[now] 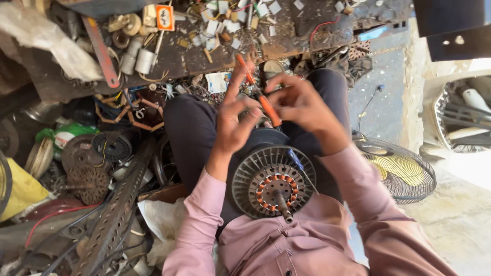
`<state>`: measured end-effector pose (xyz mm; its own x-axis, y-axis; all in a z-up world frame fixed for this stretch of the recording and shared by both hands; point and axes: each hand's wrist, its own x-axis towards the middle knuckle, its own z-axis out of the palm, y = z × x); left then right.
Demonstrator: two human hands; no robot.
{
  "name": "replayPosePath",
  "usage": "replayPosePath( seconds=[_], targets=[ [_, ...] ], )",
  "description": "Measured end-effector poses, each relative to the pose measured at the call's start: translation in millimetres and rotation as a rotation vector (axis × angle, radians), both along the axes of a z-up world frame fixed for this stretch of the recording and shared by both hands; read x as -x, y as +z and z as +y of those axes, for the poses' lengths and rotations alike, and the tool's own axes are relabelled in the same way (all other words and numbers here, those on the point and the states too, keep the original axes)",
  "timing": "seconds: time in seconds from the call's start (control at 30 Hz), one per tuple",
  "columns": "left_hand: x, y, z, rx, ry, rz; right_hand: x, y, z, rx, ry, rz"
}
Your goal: The person manipulates wires and copper windings on a fan motor rotor held on their lap, using a small tool to adjust components and scissors to trim wires.
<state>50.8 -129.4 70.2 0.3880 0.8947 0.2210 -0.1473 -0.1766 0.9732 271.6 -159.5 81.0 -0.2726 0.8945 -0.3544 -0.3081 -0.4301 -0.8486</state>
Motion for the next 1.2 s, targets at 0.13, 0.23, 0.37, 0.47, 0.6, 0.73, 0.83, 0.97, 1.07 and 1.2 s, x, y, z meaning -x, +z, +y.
replayPosePath(
  seconds=[0.13, 0.23, 0.37, 0.47, 0.6, 0.73, 0.83, 0.97, 1.07, 1.2],
  targets=[
    [-7.3, -33.9, -2.0, 0.166, 0.145, -0.14, 39.8, -9.5, 0.8, -0.009, 0.047, 0.074],
    [-17.7, -61.4, -15.0, 0.412, 0.281, -0.377, 51.6, -26.4, -5.7, -0.09, 0.1, 0.002],
    [-30.0, -68.4, -18.3, 0.381, 0.396, -0.419, 45.3, -35.5, -0.6, -0.265, 0.162, -0.205],
    [-31.8, -68.1, -16.7, 0.363, 0.416, -0.364, 45.9, -38.1, 0.1, -0.335, 0.157, -0.173],
    [-26.4, -76.9, -12.4, 0.321, 0.425, -0.277, 51.8, -42.1, -2.1, -0.293, 0.098, -0.114],
    [-22.1, -95.1, -13.6, 0.38, 0.521, -0.231, 52.6, -50.1, -2.5, -0.324, 0.03, -0.177],
    [-32.1, -112.2, -22.3, 0.502, 0.622, -0.304, 51.3, -56.0, -0.4, -0.442, -0.007, -0.332],
    [-33.9, -125.1, -32.3, 0.436, 0.512, -0.298, 47.9, -51.9, 0.5, -0.584, -0.036, -0.594],
    [-27.2, -115.6, -30.7, 0.552, 0.391, -0.373, 49.4, -48.5, -1.4, -0.586, -0.024, -0.685],
    [-16.1, -94.9, -15.9, 0.48, 0.31, -0.156, 44.9, -49.8, -0.6, -0.559, -0.047, -0.664]
  ],
)
